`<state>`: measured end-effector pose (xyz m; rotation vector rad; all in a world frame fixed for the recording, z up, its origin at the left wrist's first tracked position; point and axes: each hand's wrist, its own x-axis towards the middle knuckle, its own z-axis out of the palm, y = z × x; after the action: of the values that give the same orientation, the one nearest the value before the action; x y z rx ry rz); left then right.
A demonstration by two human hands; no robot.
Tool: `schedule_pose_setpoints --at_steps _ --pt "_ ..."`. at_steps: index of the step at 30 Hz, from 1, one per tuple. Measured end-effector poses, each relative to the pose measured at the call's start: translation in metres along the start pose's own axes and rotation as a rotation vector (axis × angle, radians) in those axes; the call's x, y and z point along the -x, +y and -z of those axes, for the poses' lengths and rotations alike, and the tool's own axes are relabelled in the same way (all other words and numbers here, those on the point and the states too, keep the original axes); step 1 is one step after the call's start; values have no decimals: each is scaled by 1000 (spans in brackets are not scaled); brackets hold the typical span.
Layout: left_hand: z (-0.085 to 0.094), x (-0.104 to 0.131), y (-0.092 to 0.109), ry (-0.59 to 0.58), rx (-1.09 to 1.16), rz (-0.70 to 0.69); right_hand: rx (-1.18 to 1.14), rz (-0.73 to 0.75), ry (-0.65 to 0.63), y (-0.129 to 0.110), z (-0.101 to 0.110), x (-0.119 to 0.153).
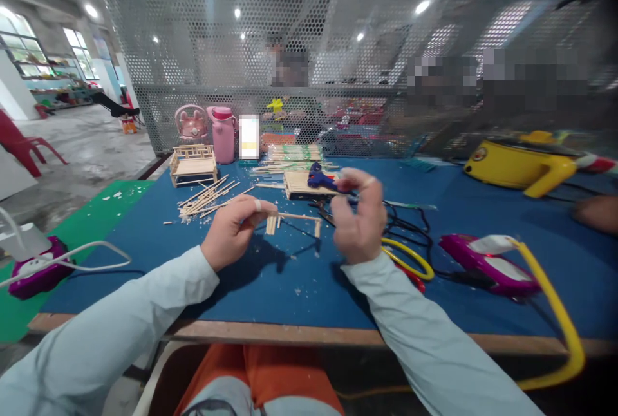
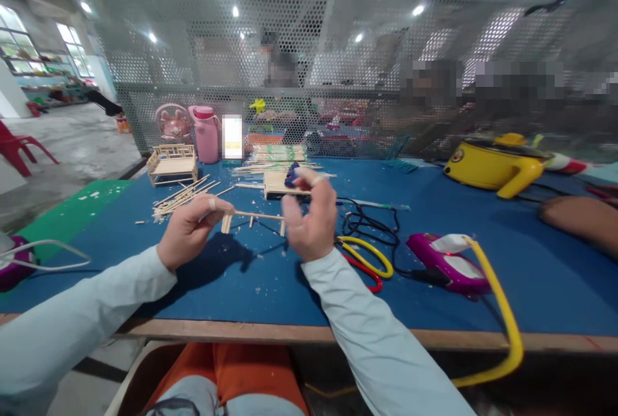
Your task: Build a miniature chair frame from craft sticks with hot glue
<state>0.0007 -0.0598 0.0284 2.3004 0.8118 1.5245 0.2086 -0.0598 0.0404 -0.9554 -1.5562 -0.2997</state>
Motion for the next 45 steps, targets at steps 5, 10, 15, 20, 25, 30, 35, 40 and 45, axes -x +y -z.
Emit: schedule_pose_setpoints --at_steps 5,10,15,20,25,30,35,40,45 --pt "19 -11 -13 -139 57 6 -90 -393 -564 35 7 -13" --pt "28 -16 -16 -111 106 66 -421 -573 -981 33 12 -13" --pt "27 -16 -13 -52 121 25 -587 -672 -1075 28 15 -13" --pt "26 -15 -10 -23 115 -64 -562 -619 -1105 24 16 -14" --pt "26 -11 -19 42 144 -35 -491 -607 -780 22 22 -21" --pt "11 -7 -37 95 36 143 -562 -659 -391 34 20 -23" --pt "-32 -8 -35 -610 -187 56 -563 -662 -241 42 12 -19" --pt "-48 -15 -36 -666 -207 186 -388 -549 -25 44 13 -20" --pt "-20 -26 -62 242 508 777 -189 -438 119 45 17 -21"
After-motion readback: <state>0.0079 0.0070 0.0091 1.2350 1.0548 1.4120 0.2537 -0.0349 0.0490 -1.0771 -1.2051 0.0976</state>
